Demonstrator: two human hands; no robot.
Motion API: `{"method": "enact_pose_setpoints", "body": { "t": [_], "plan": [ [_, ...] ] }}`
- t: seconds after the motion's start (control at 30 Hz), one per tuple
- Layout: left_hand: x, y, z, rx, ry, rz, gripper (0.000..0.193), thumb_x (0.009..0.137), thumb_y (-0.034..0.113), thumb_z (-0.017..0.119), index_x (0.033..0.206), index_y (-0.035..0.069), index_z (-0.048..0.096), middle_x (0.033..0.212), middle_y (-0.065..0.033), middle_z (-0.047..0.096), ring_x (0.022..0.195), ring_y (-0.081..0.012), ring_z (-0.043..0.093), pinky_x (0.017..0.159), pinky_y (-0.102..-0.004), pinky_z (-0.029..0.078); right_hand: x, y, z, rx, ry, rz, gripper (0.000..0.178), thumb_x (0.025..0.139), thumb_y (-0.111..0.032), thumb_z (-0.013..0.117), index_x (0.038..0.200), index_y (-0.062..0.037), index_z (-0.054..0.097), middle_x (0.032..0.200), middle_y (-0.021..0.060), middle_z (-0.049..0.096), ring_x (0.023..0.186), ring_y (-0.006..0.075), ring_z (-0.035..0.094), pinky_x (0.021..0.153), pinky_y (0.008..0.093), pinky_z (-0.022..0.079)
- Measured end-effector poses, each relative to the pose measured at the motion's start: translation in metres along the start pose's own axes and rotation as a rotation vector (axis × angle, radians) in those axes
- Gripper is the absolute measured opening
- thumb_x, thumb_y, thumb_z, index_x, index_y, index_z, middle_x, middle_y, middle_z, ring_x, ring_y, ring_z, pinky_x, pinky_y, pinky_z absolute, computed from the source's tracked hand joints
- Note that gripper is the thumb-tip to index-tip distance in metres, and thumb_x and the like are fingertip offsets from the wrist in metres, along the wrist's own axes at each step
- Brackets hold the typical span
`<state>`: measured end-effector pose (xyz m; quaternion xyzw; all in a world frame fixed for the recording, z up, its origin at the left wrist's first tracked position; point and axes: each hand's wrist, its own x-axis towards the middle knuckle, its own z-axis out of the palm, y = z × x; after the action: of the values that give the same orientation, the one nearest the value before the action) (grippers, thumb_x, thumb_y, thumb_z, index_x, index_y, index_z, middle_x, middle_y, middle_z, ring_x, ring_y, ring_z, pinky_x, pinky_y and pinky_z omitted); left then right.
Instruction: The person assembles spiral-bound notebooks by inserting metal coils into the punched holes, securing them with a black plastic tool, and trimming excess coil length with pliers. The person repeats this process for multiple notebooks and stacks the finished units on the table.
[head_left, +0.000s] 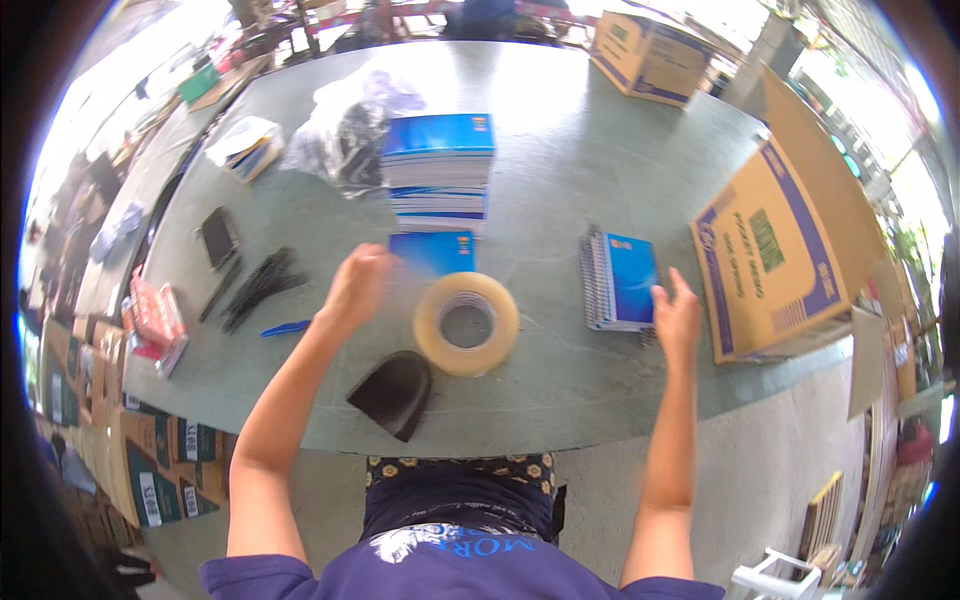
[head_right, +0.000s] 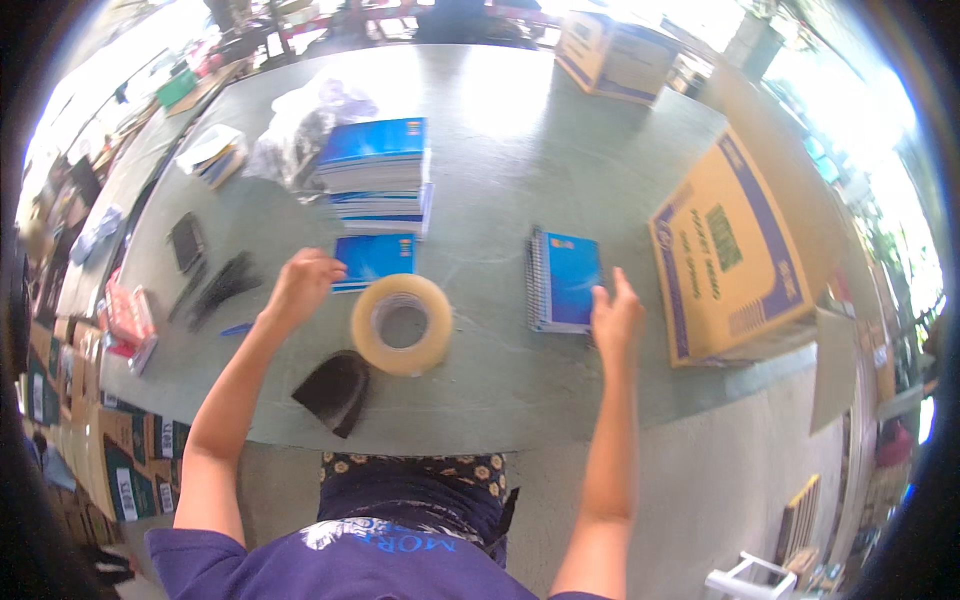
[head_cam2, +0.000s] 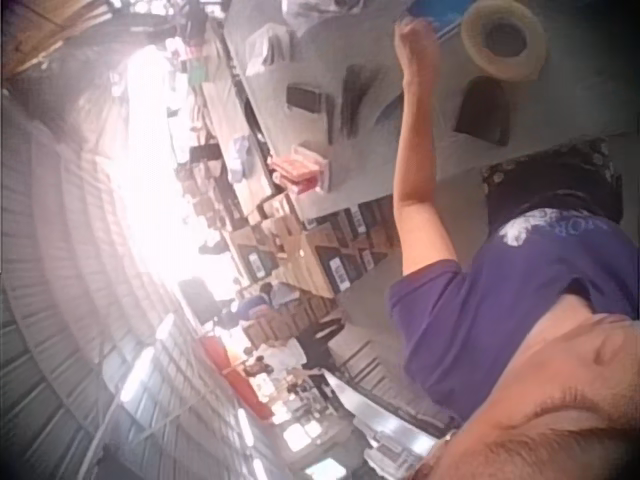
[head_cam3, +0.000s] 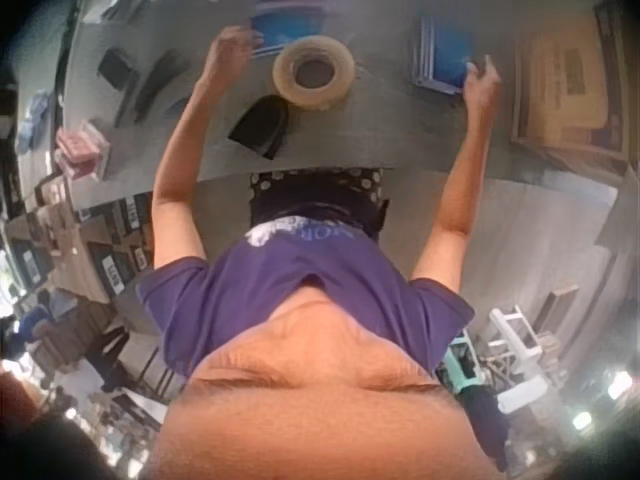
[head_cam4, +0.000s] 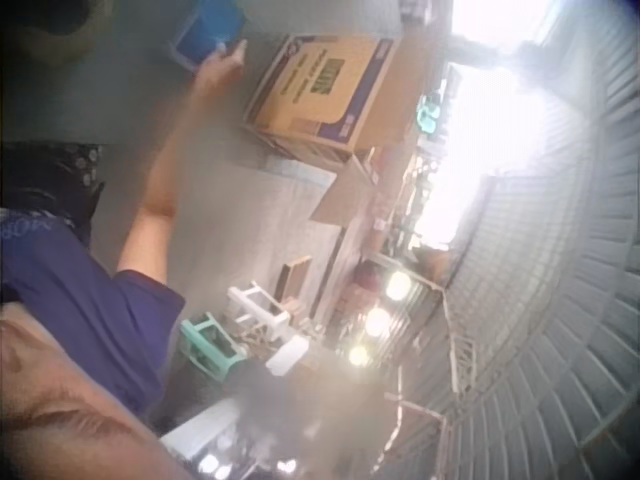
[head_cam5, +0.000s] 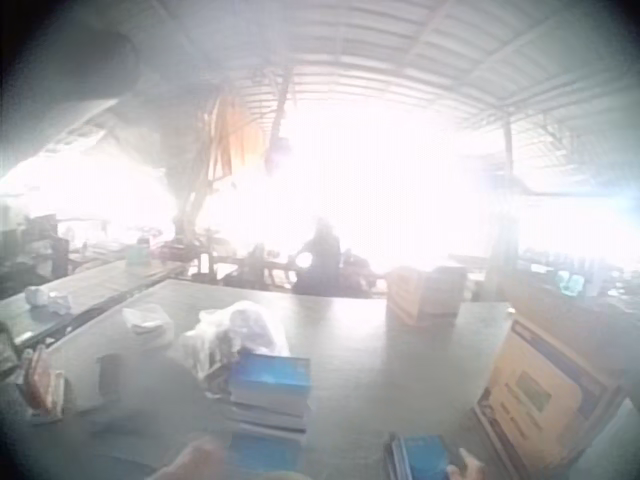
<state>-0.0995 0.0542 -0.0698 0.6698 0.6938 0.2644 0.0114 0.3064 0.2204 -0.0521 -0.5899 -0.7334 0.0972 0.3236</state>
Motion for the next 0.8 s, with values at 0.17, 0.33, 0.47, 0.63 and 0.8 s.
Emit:
{"method": "enact_pose_setpoints", "body": {
  "t": [0.17,0.33,0.47,0.63,0.8],
  "plan": [
    [-0.010,-0.006,0.015,0.197,-0.045,0.123,0.027,0.074,0.007,0.064,0.099,-0.001,0.064,0.096,-0.0102,0.063,0.091,-0.0279,0.057,0.082,-0.0369,0.047,-0.014,-0.043,-0.026,0.134,0.051,-0.041,0.035,0.087,-0.017,0.060,0.119,-0.0043,0.060,0.115,0.0210,0.061,0.106,0.0318,0.060,0.090,0.0369,0.046],
    [-0.022,0.000,0.013,0.253,-0.060,0.098,0.025,0.076,0.008,0.061,0.099,0.000,0.064,0.094,-0.0095,0.064,0.091,-0.0263,0.057,0.080,-0.0380,0.047,-0.039,-0.088,-0.015,0.192,-0.063,-0.177,0.031,0.089,-0.019,0.060,0.117,-0.0058,0.062,0.113,0.0168,0.063,0.108,0.0292,0.059,0.093,0.0359,0.045],
    [-0.018,0.015,-0.012,0.277,0.209,0.077,0.021,0.076,0.009,0.060,0.095,0.001,0.065,0.089,-0.0108,0.064,0.089,-0.0264,0.059,0.079,-0.0391,0.047,-0.056,-0.147,0.016,0.195,0.006,-0.628,0.030,0.086,-0.018,0.062,0.113,-0.0045,0.063,0.115,0.0153,0.062,0.114,0.0280,0.056,0.097,0.0354,0.042],
    [-0.027,0.077,-0.048,0.054,0.162,0.205,0.017,0.077,0.007,0.059,0.092,0.000,0.065,0.090,-0.0136,0.065,0.088,-0.0271,0.061,0.081,-0.0383,0.047,-0.077,-0.218,0.039,0.052,-0.031,-0.919,0.028,0.076,-0.013,0.067,0.103,-0.0056,0.066,0.101,0.0132,0.066,0.104,0.0264,0.060,0.090,0.0369,0.045],
    [-0.058,-0.020,-0.074,0.153,0.272,0.005,0.015,0.080,0.005,0.058,0.091,0.004,0.068,0.087,-0.0126,0.066,0.084,-0.0283,0.060,0.077,-0.0363,0.050,-0.084,-0.217,0.043,0.240,-0.292,-0.739,0.012,0.073,-0.008,0.067,0.085,-0.0059,0.065,0.084,0.0091,0.067,0.081,0.0256,0.063,0.075,0.0378,0.047]
  ]
}}
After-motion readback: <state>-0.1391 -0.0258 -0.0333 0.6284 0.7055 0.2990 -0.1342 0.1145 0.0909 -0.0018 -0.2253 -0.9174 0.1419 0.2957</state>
